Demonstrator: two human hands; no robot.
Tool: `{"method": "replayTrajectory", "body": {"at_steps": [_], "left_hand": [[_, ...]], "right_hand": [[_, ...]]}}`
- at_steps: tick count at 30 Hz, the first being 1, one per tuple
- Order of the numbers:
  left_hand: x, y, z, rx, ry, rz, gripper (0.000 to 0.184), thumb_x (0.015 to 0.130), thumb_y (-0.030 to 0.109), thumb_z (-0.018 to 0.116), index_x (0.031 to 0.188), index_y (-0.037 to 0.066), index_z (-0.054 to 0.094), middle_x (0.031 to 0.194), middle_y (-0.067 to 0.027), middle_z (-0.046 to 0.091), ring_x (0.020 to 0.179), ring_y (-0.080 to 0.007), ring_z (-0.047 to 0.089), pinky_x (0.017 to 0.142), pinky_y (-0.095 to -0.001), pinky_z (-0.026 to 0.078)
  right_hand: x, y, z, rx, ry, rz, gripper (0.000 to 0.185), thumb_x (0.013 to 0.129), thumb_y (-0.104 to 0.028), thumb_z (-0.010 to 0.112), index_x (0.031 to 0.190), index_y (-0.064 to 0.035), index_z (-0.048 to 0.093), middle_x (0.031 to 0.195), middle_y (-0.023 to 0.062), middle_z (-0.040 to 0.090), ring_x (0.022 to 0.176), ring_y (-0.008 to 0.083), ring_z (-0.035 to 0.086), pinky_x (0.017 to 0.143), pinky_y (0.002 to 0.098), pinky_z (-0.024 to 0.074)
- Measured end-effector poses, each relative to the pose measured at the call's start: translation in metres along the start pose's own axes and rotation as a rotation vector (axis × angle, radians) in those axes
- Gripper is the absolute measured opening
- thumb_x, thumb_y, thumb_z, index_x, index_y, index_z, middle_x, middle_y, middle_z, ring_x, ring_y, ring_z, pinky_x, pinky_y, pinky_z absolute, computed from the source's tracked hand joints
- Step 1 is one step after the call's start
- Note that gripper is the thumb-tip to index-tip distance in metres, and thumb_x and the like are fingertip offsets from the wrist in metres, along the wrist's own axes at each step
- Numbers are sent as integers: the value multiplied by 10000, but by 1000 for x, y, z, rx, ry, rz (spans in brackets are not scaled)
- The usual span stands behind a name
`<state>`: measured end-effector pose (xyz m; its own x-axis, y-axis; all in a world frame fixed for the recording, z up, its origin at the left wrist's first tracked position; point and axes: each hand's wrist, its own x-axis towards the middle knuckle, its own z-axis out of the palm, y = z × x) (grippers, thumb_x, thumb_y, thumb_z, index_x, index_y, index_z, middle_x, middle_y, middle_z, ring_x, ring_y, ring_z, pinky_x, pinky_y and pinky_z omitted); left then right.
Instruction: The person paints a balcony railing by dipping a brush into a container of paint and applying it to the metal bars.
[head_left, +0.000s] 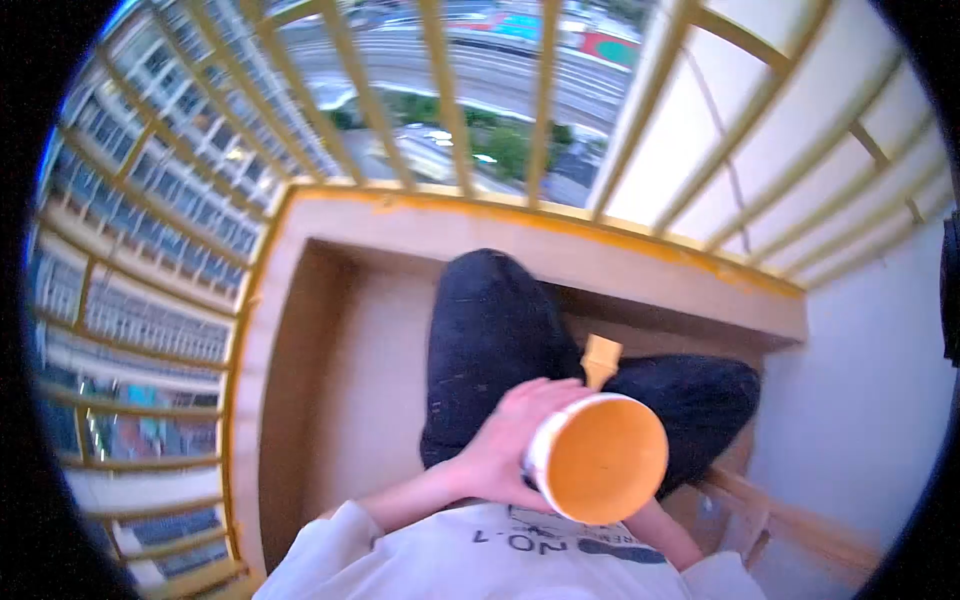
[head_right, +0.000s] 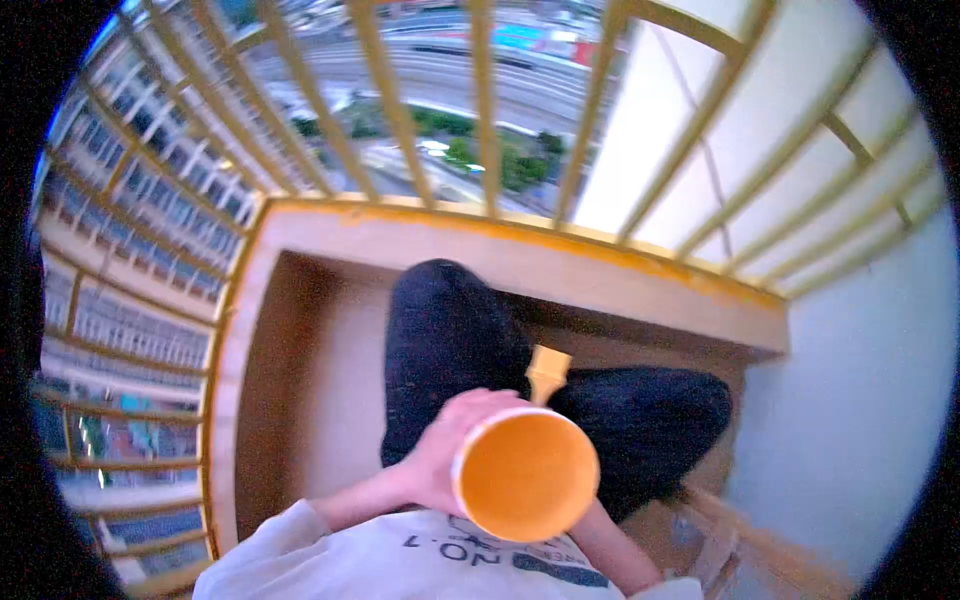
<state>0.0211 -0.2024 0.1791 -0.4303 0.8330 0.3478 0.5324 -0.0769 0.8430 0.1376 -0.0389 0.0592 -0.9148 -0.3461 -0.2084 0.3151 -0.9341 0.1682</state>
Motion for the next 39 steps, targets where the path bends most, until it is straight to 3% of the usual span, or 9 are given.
{"method": "replayTrajectory", "body": {"at_steps": [2,4,8,20,28,34,36,37,39], "left_hand": [[-24,-13,18,-128,115,-208,1043,589,496,931,1446,68,519,1431,-179,549,1369,-375,493,1151,-502,364],[-33,-18,33,-252,163,-331,1011,612,494,907,1447,74,519,1431,-177,550,1362,-374,499,1143,-506,372],[-33,-27,51,-384,215,-502,949,659,490,859,1448,88,519,1431,-174,552,1346,-371,511,1128,-513,388],[12,-55,95,-645,232,-793,767,799,476,716,1454,129,518,1432,-164,559,1300,-363,549,1083,-535,435],[49,-86,111,-843,329,-951,653,893,467,621,1458,156,517,1432,-157,564,1270,-357,574,1053,-549,466],[76,-119,117,-991,415,-1062,574,963,461,549,1460,177,516,1432,-152,568,1247,-353,593,1030,-560,490],[82,-127,119,-1023,435,-1093,549,986,459,526,1461,184,516,1432,-150,569,1239,-351,599,1023,-563,498],[84,-131,121,-1045,442,-1113,537,998,457,514,1462,187,516,1432,-149,569,1235,-351,602,1019,-565,502],[87,-139,121,-1085,463,-1148,514,1022,455,490,1463,194,515,1432,-147,570,1228,-349,608,1011,-569,510]], "right_hand": [[-20,1,-5,77,143,-50,456,1100,-396,450,1431,-90,518,1382,116,624,1239,253,633,1028,465,540],[-11,-1,50,-230,39,-238,425,1094,-380,473,1404,-98,541,1355,110,644,1227,245,640,1035,461,534],[-13,2,67,-20,94,-248,368,1105,-361,468,1366,-117,554,1274,81,666,1203,218,648,1038,443,520],[-29,-22,20,249,-373,-186,440,1098,-413,462,1436,-133,494,1455,110,573,1302,256,600,1077,471,514],[-38,-73,41,43,-56,-426,476,1116,-444,387,1438,-105,480,1386,139,585,1246,242,631,1034,410,546],[-41,-111,30,-262,190,-696,522,1142,-297,309,1559,17,320,1539,217,473,1432,291,470,1206,418,376],[-46,-121,24,-841,432,-946,509,1140,-221,294,1565,59,278,1534,244,468,1459,317,436,1224,433,343],[-47,-122,25,-857,459,-1056,513,1135,-194,294,1559,94,267,1525,253,475,1466,331,430,1232,449,316],[-75,-132,27,-1264,735,-1089,486,1127,-213,336,1499,100,344,1413,240,558,1227,319,602,1154,464,410]]}}
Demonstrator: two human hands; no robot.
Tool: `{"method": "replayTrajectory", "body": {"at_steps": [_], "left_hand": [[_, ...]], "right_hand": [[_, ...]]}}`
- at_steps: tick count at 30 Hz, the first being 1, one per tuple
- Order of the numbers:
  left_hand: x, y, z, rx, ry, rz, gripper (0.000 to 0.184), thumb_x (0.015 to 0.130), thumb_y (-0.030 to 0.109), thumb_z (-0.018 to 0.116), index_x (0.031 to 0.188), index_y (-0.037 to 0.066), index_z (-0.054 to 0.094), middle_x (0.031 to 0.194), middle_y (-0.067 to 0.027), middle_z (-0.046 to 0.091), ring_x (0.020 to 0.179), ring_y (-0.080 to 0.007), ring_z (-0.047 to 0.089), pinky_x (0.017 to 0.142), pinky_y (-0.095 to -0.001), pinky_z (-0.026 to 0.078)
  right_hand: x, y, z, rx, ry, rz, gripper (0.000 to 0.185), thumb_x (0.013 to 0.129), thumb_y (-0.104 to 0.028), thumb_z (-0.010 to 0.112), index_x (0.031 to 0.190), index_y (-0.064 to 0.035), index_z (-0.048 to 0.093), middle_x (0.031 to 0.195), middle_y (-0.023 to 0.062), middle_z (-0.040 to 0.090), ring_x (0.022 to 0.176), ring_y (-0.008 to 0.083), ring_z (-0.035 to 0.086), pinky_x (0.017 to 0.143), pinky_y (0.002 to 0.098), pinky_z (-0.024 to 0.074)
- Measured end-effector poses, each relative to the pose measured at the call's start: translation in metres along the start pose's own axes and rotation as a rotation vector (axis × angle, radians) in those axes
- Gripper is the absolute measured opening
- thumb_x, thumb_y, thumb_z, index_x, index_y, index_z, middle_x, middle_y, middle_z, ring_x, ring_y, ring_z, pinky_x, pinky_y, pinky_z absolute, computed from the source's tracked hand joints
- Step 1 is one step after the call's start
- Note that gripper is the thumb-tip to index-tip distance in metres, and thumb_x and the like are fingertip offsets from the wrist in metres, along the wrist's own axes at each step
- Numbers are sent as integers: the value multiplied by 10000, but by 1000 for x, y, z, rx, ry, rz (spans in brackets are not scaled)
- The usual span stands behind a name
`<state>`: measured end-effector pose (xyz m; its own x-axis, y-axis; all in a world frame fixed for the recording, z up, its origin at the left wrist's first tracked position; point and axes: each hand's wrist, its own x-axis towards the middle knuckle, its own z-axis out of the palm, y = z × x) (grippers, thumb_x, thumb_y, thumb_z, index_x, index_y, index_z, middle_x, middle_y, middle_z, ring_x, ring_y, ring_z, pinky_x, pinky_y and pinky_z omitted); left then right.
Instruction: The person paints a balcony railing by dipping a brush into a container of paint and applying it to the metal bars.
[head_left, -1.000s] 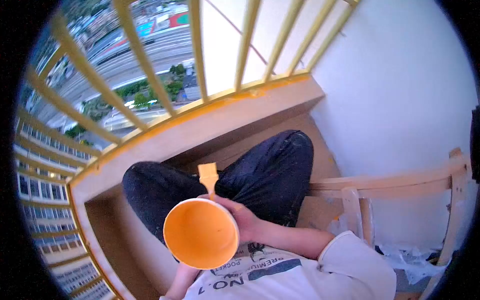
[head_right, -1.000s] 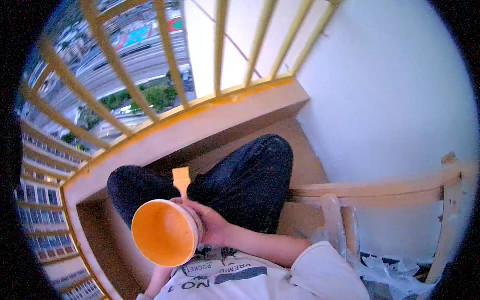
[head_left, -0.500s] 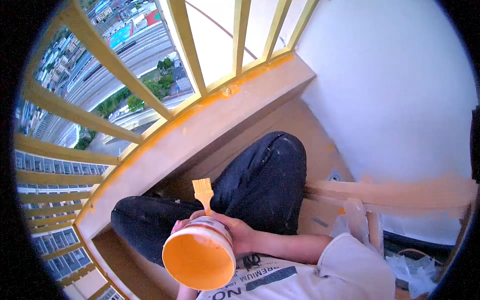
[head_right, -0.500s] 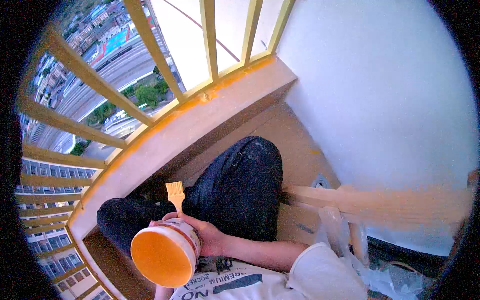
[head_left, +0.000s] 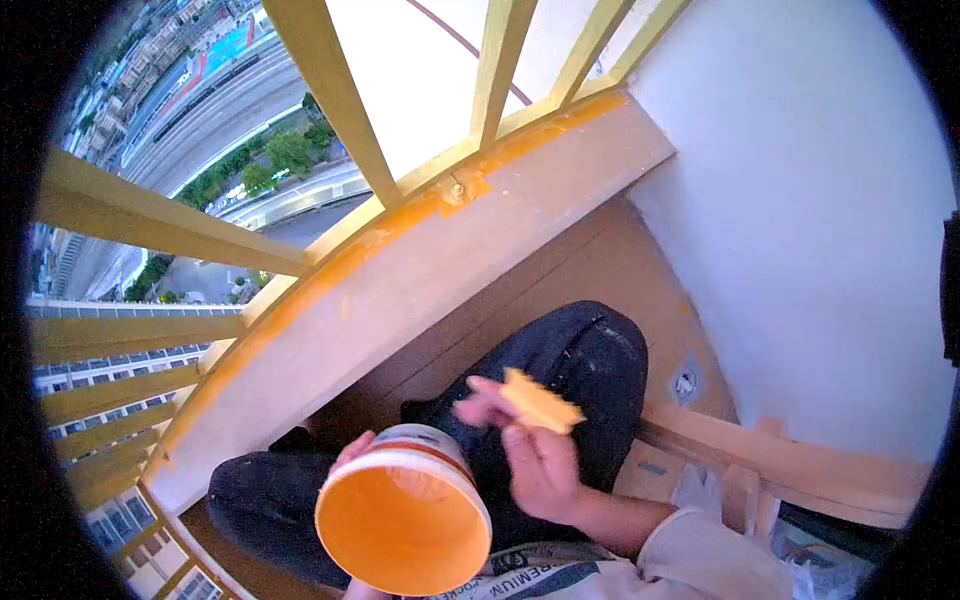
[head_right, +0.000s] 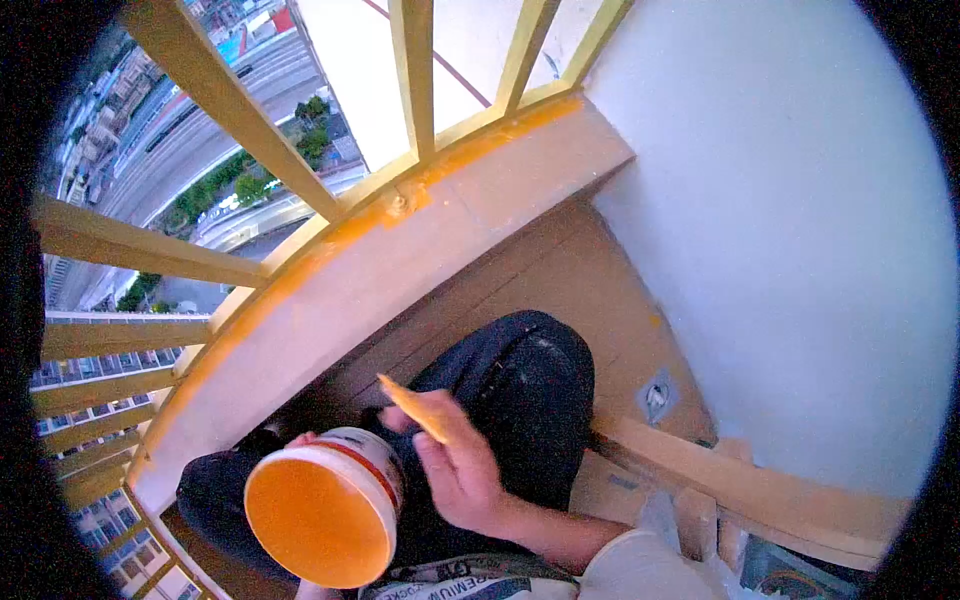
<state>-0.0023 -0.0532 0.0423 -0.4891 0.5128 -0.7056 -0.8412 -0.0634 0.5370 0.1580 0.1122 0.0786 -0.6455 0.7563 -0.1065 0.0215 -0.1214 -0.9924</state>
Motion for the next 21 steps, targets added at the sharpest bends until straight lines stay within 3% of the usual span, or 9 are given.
{"method": "replayTrajectory", "body": {"at_steps": [2,4,7,9,11,12,14,17,21], "left_hand": [[6,1,0,-29,5,-25,491,1045,453,466,1464,201,515,1433,-146,572,1220,-348,614,1004,-572,518],[9,1,0,-5,3,11,471,1068,451,442,1465,207,515,1433,-144,573,1212,-347,621,996,-576,526],[7,-7,-2,120,29,151,408,1090,367,442,1475,239,476,1482,-170,527,1177,-325,670,920,-520,615],[5,-16,-34,-218,-88,-147,427,1092,358,451,1497,223,435,1528,-143,463,1309,-296,571,989,-505,580],[-4,-4,-9,-367,-160,-269,444,1087,342,482,1506,211,416,1541,-125,438,1368,-279,519,1024,-497,561],[-7,7,16,-215,-250,-62,513,1041,301,555,1513,181,392,1525,-125,441,1364,-272,518,1039,-492,550],[-12,28,53,102,-410,353,686,950,218,702,1527,120,345,1494,-125,446,1356,-259,516,1068,-482,527],[-7,14,28,626,-288,773,886,832,163,837,1535,67,305,1500,-136,427,1364,-259,503,1106,-456,491],[-3,7,10,814,-181,823,992,752,170,896,1537,59,301,1515,-158,415,1379,-280,487,1134,-441,447]], "right_hand": [[8,-15,-26,-256,92,-77,381,1092,-162,432,1395,69,455,1122,150,592,928,218,605,917,383,470],[14,-25,-37,-201,249,-83,261,1055,-129,525,1269,21,504,881,53,575,727,113,540,695,273,472],[14,-25,-64,-307,159,-131,224,1033,-101,550,1229,-7,495,924,76,602,743,124,547,693,282,465],[18,-41,-65,-394,192,-88,154,985,-51,610,1131,-14,579,906,103,638,734,175,592,686,302,483],[30,-62,-64,-557,91,-283,81,922,-20,679,1001,-3,674,866,125,675,728,228,636,674,316,503],[31,-72,-56,-584,169,-279,59,867,-24,733,913,10,745,826,127,696,728,236,661,650,325,511],[28,-97,-51,-651,135,-283,76,850,-24,745,918,6,762,822,125,698,721,232,663,639,320,509],[26,-108,-40,-657,131,-356,113,789,-37,792,899,-14,790,792,106,695,676,215,655,589,305,495],[26,-140,-16,-801,-22,-457,173,718,-66,849,874,-39,781,742,65,667,629,209,618,553,318,483]]}}
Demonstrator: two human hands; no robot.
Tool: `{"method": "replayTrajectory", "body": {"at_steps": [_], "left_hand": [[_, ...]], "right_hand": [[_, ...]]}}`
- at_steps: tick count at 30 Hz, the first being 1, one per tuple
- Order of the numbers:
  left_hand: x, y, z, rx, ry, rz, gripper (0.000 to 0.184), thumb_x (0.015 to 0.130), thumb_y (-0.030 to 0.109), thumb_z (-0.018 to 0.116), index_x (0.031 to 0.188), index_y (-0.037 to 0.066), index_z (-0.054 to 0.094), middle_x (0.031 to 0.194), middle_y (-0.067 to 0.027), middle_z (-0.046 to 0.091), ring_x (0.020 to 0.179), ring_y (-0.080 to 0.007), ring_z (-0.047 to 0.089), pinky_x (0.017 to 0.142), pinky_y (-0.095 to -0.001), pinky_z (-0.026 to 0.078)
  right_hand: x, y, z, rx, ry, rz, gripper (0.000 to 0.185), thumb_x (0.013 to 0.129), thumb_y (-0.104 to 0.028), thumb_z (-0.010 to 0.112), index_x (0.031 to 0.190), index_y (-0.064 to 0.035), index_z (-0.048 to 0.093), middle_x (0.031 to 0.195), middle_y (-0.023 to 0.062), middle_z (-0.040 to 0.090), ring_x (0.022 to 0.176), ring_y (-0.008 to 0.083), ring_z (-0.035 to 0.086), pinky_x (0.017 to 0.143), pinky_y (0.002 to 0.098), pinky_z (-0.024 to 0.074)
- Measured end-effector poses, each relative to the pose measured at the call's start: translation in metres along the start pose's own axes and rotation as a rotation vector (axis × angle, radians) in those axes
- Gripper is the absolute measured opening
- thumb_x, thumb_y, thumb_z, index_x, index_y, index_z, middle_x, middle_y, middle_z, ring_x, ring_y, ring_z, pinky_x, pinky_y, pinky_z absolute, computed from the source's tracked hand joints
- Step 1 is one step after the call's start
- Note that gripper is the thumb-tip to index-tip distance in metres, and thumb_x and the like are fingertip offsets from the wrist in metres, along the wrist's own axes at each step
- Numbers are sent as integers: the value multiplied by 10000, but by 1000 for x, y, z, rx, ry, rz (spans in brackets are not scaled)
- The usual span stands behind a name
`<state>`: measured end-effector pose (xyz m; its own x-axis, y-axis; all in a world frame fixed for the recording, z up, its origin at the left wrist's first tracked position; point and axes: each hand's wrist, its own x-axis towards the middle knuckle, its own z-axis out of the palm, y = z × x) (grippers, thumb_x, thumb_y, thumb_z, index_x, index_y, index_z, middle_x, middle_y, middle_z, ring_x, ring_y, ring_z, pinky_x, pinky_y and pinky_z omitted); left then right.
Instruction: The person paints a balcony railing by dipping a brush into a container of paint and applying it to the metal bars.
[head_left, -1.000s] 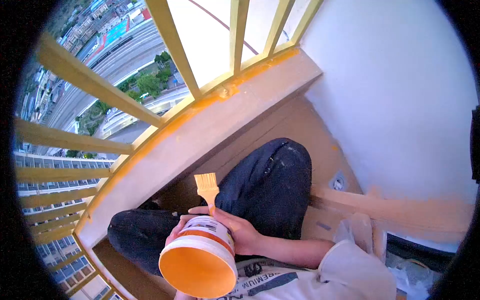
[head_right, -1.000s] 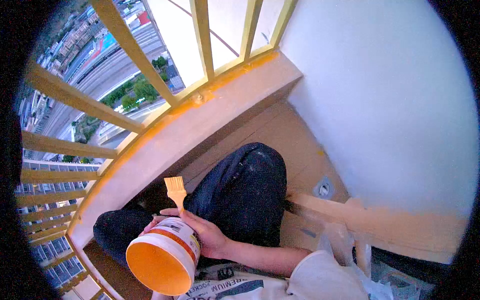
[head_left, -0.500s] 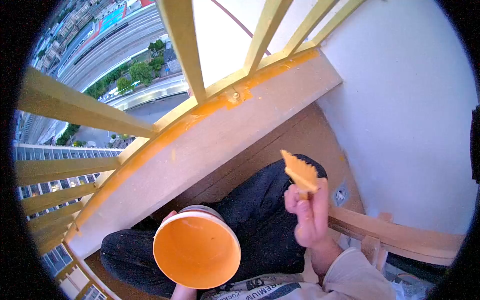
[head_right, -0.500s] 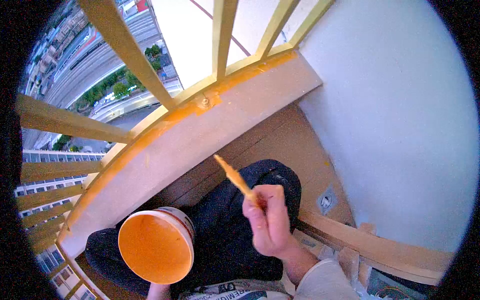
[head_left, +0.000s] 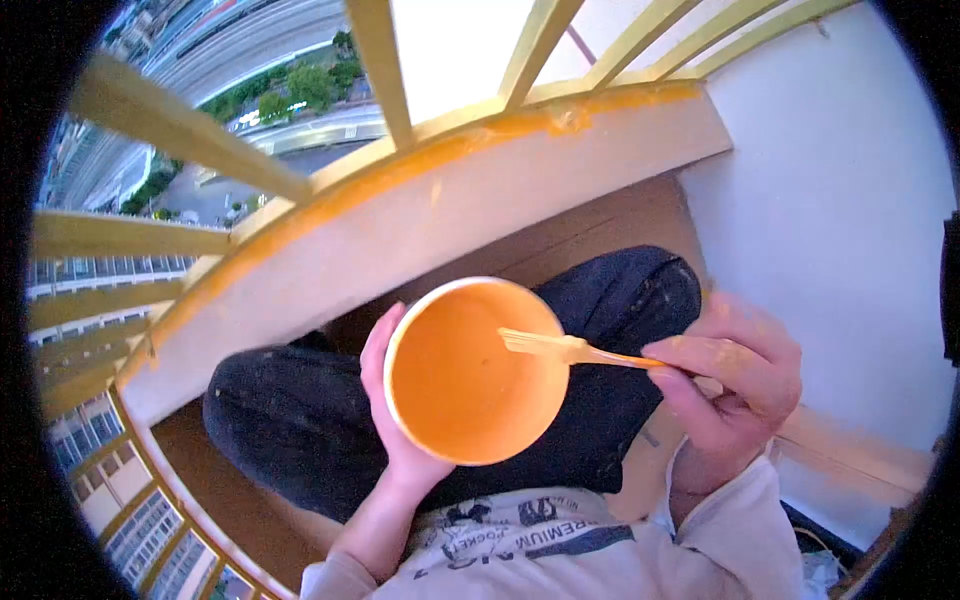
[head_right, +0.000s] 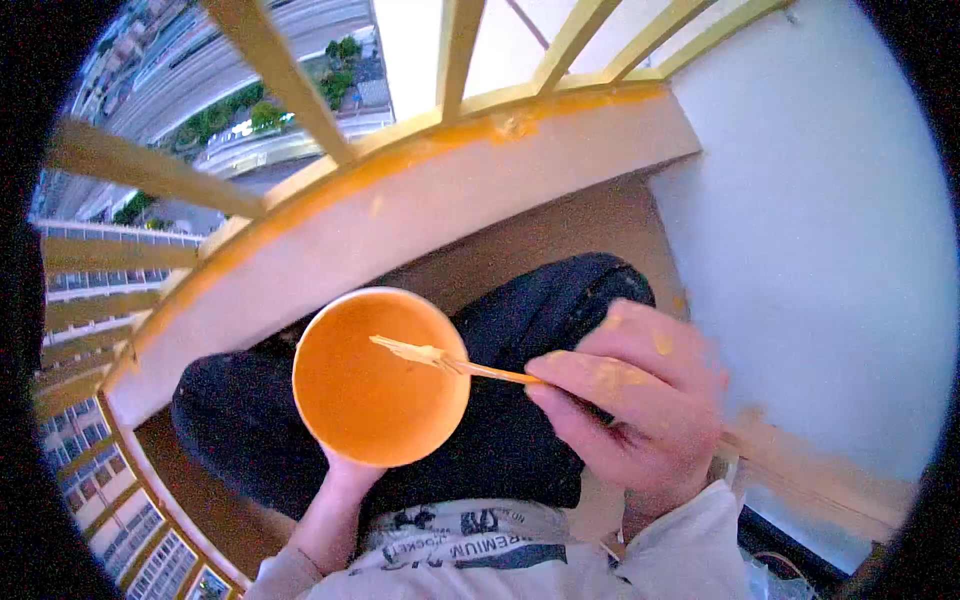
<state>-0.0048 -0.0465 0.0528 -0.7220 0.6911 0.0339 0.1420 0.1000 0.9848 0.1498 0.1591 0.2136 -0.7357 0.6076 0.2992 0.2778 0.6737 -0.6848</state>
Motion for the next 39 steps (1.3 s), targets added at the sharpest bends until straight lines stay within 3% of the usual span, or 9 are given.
{"method": "replayTrajectory", "body": {"at_steps": [2,4,6,13,20,22,26,32,39], "left_hand": [[-2,-1,-4,25,-2,-12,1044,712,173,925,1538,54,298,1522,-168,409,1387,-291,479,1148,-434,424],[-3,-2,-5,43,-7,-19,1097,672,176,955,1539,50,296,1530,-179,403,1394,-301,472,1162,-426,402],[-4,-3,-6,50,-9,-25,1149,631,180,985,1540,46,293,1537,-190,397,1402,-312,464,1176,-419,380],[-8,-4,-8,25,-6,-43,1177,607,190,1000,1539,59,294,1540,-197,399,1400,-324,477,1166,-426,396],[-4,2,-9,82,-10,1,1168,613,195,997,1539,65,297,1535,-196,410,1403,-327,476,1168,-430,396],[1,5,-10,150,-16,120,1162,618,188,994,1541,65,298,1535,-196,410,1403,-324,478,1167,-430,397],[-2,-14,-4,17,-3,90,1156,623,182,990,1542,64,299,1532,-198,416,1402,-324,480,1166,-431,398],[-3,-13,-6,112,10,95,1167,620,186,992,1545,59,290,1534,-198,416,1401,-327,481,1166,-433,399],[-5,-18,-2,8,17,48,1165,619,189,995,1540,58,294,1532,-205,416,1400,-332,478,1170,-432,393]], "right_hand": [[11,-9,8,-148,-112,-205,176,713,-86,857,847,-43,751,728,64,649,626,238,607,539,339,482],[18,-15,19,-176,-171,-231,185,714,-95,850,839,-44,723,750,64,622,663,257,594,548,354,490],[19,-17,32,-173,-178,-276,205,634,-36,849,809,-27,743,705,73,615,633,249,555,545,346,437],[22,-28,46,-281,-236,-330,192,664,-30,847,817,-32,732,758,59,613,701,255,560,564,359,459],[18,-28,39,-278,-208,-328,195,648,-16,843,800,-26,721,751,62,608,698,258,556,569,357,457],[17,-31,35,-280,-213,-310,203,636,-16,841,795,-25,715,752,65,606,699,260,557,566,360,458],[17,-30,35,-306,-288,-333,212,622,-22,840,784,-21,703,754,66,600,701,263,560,563,360,461],[15,-30,42,-287,-304,-307,210,624,-14,836,782,-16,698,763,69,593,713,262,565,559,356,465],[16,-31,38,-245,-334,-256,206,626,-20,834,786,-24,705,757,66,595,706,258,557,566,355,456]]}}
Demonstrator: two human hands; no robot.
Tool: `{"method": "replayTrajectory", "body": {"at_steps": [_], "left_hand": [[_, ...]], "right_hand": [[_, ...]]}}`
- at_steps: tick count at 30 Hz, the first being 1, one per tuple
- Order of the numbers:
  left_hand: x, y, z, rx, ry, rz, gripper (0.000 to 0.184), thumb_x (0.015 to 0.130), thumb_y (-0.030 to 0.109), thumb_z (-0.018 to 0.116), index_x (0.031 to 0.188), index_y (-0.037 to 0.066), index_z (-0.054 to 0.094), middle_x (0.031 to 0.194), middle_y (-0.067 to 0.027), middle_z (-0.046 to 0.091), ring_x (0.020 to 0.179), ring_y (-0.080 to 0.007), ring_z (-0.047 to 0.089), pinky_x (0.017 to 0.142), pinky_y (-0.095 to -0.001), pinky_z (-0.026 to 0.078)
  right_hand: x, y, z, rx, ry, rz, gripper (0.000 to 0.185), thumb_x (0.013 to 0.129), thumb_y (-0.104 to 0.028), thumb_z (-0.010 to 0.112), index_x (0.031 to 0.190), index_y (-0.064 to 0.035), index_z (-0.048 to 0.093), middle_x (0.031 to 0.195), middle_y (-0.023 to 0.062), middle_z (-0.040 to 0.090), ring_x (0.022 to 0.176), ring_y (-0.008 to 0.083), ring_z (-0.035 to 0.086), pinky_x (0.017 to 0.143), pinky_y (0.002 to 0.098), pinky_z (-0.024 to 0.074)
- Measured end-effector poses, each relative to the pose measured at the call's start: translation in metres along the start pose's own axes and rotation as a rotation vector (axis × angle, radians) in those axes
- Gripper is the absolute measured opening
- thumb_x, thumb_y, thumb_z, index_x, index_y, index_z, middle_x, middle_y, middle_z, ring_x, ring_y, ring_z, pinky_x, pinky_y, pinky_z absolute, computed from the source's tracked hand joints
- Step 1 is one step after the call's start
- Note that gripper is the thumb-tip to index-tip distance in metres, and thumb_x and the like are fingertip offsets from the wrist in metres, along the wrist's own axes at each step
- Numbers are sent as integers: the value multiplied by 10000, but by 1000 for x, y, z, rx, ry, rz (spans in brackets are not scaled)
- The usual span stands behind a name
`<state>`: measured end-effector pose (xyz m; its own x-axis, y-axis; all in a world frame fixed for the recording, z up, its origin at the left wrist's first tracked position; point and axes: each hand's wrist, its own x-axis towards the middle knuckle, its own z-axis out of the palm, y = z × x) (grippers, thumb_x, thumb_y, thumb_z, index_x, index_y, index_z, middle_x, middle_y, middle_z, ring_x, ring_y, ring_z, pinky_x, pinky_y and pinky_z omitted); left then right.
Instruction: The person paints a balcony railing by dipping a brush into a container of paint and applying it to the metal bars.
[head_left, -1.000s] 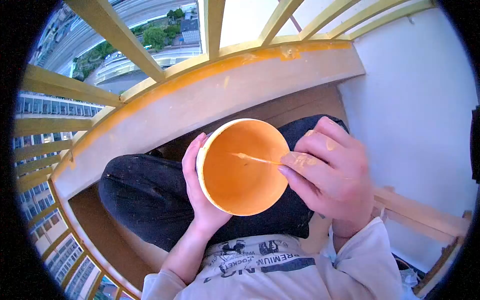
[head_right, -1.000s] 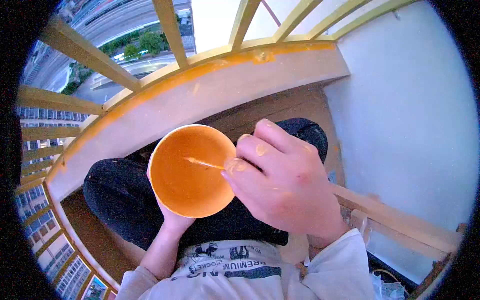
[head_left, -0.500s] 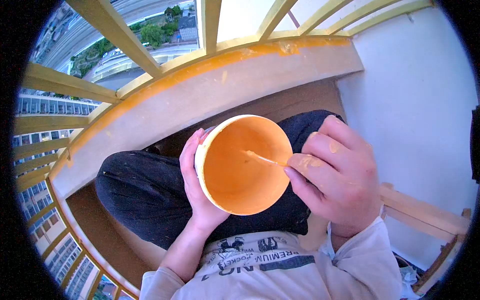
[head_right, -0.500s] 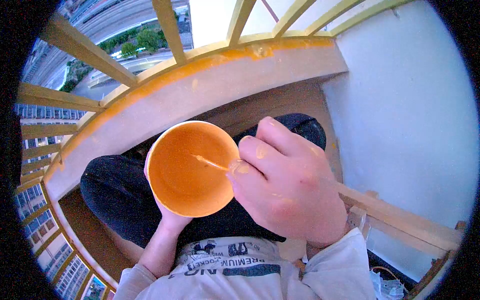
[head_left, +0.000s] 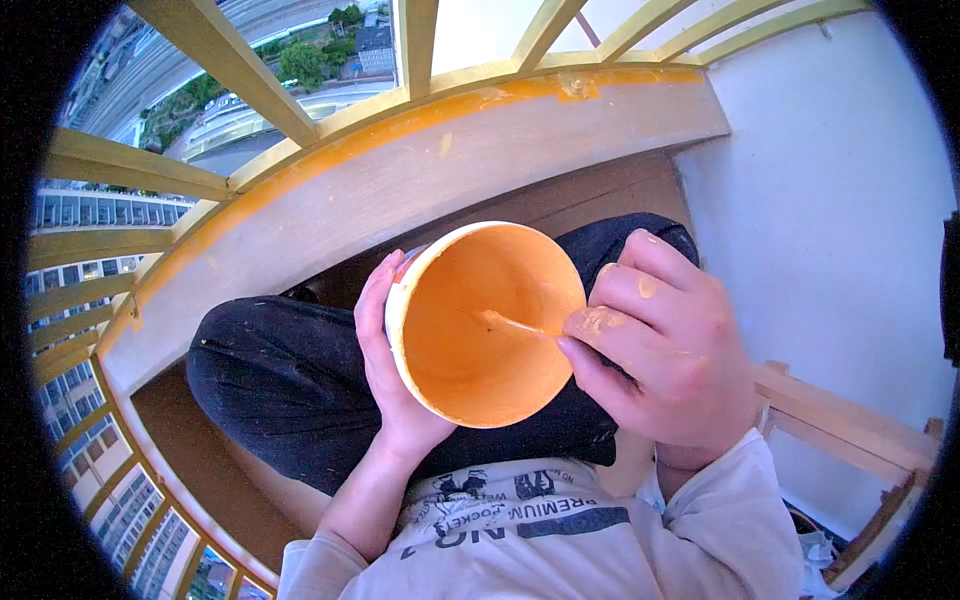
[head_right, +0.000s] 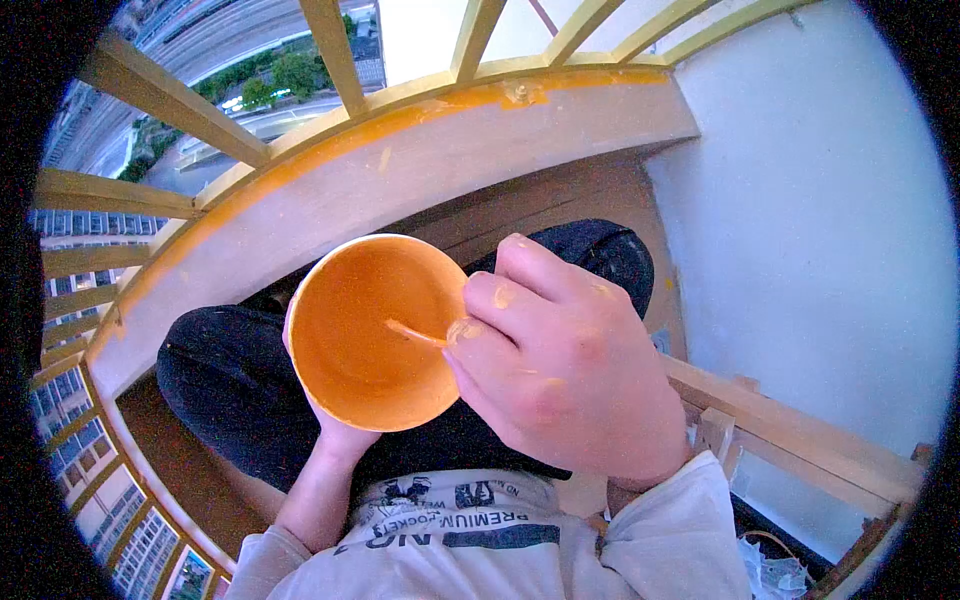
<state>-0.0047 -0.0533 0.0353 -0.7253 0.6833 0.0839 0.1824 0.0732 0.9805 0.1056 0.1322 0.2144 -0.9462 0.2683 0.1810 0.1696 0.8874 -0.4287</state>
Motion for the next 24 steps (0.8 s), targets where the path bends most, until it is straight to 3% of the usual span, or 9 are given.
{"method": "replayTrajectory", "body": {"at_steps": [5,12,14,17,18,21,24], "left_hand": [[0,3,-3,21,1,2,1169,617,193,997,1542,63,295,1529,-206,417,1402,-335,474,1174,-436,385],[3,17,-7,87,-25,-27,1155,631,184,988,1544,59,292,1518,-195,424,1388,-328,482,1167,-431,390],[4,23,-7,101,-37,-5,1151,635,176,984,1545,51,290,1518,-186,424,1386,-316,483,1164,-425,392],[-5,15,-5,26,-22,-207,1139,651,142,968,1547,30,274,1526,-160,411,1386,-275,483,1168,-411,396],[-9,10,-5,12,-18,-259,1138,655,132,963,1549,25,268,1528,-152,407,1385,-263,484,1169,-407,398],[-10,11,-5,-39,-50,-263,1161,648,135,967,1558,38,253,1528,-150,403,1381,-267,488,1163,-412,413],[-14,7,-6,-103,-66,-272,1188,641,138,970,1570,55,233,1527,-145,400,1377,-271,492,1152,-423,430]], "right_hand": [[-3,-2,-8,65,62,58,192,606,-29,831,764,-29,722,707,64,588,687,259,550,587,360,439],[-13,5,-18,131,368,143,180,549,-85,802,696,-23,718,640,43,538,674,216,501,602,338,370],[-16,7,-29,186,408,201,148,639,-88,830,721,-30,721,673,53,583,670,207,525,595,333,379],[-24,28,-41,242,602,246,153,661,-100,833,757,-28,737,691,48,592,682,178,519,598,320,373],[-26,43,-51,209,601,254,102,753,-73,808,792,-8,740,729,50,611,704,161,535,620,322,404],[-13,85,-53,24,666,354,66,840,-49,773,856,10,747,770,56,628,736,168,569,663,321,452],[8,152,-40,-42,538,310,99,873,-70,775,951,-9,773,853,82,688,821,201,646,746,330,516]]}}
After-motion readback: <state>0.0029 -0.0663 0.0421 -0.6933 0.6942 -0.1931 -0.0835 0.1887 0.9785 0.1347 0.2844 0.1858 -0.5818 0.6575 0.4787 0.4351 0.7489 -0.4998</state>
